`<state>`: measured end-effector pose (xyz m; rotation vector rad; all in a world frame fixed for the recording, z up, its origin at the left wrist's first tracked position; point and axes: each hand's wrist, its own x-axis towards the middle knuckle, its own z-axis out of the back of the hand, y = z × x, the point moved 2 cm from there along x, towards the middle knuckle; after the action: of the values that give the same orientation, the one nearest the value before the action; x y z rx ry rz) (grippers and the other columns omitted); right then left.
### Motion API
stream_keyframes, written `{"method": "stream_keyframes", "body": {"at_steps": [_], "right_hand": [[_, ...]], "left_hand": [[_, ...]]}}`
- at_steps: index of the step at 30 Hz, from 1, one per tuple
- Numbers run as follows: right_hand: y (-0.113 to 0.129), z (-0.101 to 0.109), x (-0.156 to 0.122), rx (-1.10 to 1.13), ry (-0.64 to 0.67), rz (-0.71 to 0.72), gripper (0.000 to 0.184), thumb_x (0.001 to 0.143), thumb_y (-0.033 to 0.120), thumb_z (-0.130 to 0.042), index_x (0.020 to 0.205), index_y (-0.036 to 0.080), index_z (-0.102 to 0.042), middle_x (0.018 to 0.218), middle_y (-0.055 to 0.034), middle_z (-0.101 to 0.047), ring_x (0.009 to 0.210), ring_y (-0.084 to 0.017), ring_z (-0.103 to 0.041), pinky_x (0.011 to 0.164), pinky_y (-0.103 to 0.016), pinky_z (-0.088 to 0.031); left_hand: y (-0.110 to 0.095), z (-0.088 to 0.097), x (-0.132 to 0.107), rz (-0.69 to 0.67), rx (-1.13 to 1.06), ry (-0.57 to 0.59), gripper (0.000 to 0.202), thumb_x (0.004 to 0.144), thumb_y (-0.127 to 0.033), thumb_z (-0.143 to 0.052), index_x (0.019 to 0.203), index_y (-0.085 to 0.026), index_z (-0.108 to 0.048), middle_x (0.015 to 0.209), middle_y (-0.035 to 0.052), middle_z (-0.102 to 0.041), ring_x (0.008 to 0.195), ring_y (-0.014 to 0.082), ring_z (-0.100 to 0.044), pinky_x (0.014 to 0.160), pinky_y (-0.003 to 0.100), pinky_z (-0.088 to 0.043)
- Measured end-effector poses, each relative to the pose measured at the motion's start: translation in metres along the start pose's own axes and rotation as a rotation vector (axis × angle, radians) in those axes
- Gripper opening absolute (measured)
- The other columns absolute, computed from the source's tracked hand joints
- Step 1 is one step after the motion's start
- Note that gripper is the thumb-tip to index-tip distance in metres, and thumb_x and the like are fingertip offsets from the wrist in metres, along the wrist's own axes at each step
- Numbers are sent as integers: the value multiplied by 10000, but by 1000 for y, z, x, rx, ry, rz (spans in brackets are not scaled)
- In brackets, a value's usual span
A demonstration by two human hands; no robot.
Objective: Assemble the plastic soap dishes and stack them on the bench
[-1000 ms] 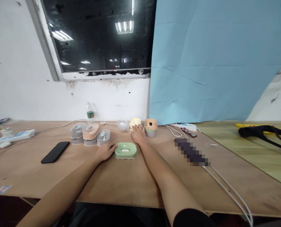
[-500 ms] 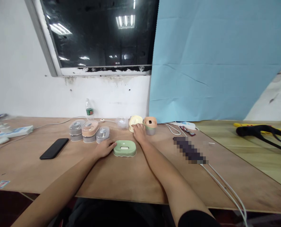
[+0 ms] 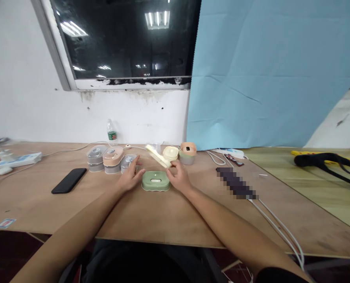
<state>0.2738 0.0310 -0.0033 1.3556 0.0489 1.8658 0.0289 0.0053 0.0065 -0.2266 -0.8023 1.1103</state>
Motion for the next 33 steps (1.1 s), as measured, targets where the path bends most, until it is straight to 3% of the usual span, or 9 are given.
{"method": "stream_keyframes", "body": {"at_steps": [3, 6, 9, 11, 14, 19, 23, 29, 33], "right_hand": [[11, 6, -7, 76, 47, 35, 213, 806, 364, -559, 949, 209, -527, 905, -71, -616, 831, -207, -587, 771, -338, -482], [11, 1, -4, 186, 48, -44, 259, 814, 393, -549, 985, 200, -520, 867, -53, -608, 754, -181, -581, 694, -302, -480], [6, -4, 2, 202, 106, -158, 270, 847, 457, -501, 891, 193, -536, 734, -17, -576, 638, -150, -523, 588, -259, -426], [3, -4, 5, 131, 162, -186, 326, 864, 488, -468, 737, 193, -527, 632, 5, -525, 582, -134, -464, 547, -247, -368], [-4, -3, 7, 5, 230, -177, 435, 875, 503, -438, 568, 194, -432, 550, 19, -449, 547, -121, -403, 526, -248, -298], [-22, -11, 7, -60, 421, -257, 493, 850, 542, -431, 505, 192, -391, 499, 31, -401, 511, -112, -373, 484, -245, -220], [-33, -14, 8, -22, 487, -301, 500, 824, 581, -439, 514, 191, -407, 499, 40, -388, 507, -107, -365, 464, -233, -207], [-38, -14, 7, 55, 521, -335, 506, 790, 599, -495, 506, 187, -415, 488, 45, -407, 493, -96, -367, 457, -217, -241], [-46, -16, 11, 202, 454, -597, 439, 797, 555, -509, 556, 189, -503, 438, 31, -466, 400, -99, -378, 403, -227, -250]], "left_hand": [[-8, 5, 1, -50, 3, -57, 687, 918, -496, -416, 1477, -175, -179, 1248, 122, -533, 852, 175, -565, 834, 303, -445], [-10, 12, 2, -22, 5, -122, 530, 937, -473, -376, 1377, -179, -404, 1135, 91, -605, 786, 156, -555, 773, 276, -436], [-8, 17, 4, 37, 72, -100, 477, 946, -493, -317, 1045, -171, -654, 921, 60, -669, 777, 163, -565, 700, 256, -404], [-7, 18, 4, 68, 142, -49, 543, 945, -512, -283, 822, -164, -681, 764, 49, -659, 715, 159, -560, 625, 251, -368], [-5, 15, 3, 97, 215, 16, 580, 944, -512, -259, 676, -171, -643, 654, 40, -627, 626, 148, -540, 553, 256, -313], [-1, 4, 3, 129, 290, 181, 559, 937, -503, -277, 662, -180, -641, 705, 67, -657, 660, 176, -576, 554, 265, -325], [1, -2, 3, 113, 296, 262, 587, 946, -504, -240, 703, -180, -665, 762, 84, -678, 712, 196, -598, 591, 277, -363], [0, -1, 2, 111, 284, 232, 613, 945, -542, -217, 719, -179, -656, 768, 88, -681, 720, 210, -603, 608, 290, -373], [-1, 0, 2, 142, 206, 149, 655, 932, -602, -178, 792, -177, -656, 806, 87, -685, 768, 212, -611, 645, 287, -394]]}}
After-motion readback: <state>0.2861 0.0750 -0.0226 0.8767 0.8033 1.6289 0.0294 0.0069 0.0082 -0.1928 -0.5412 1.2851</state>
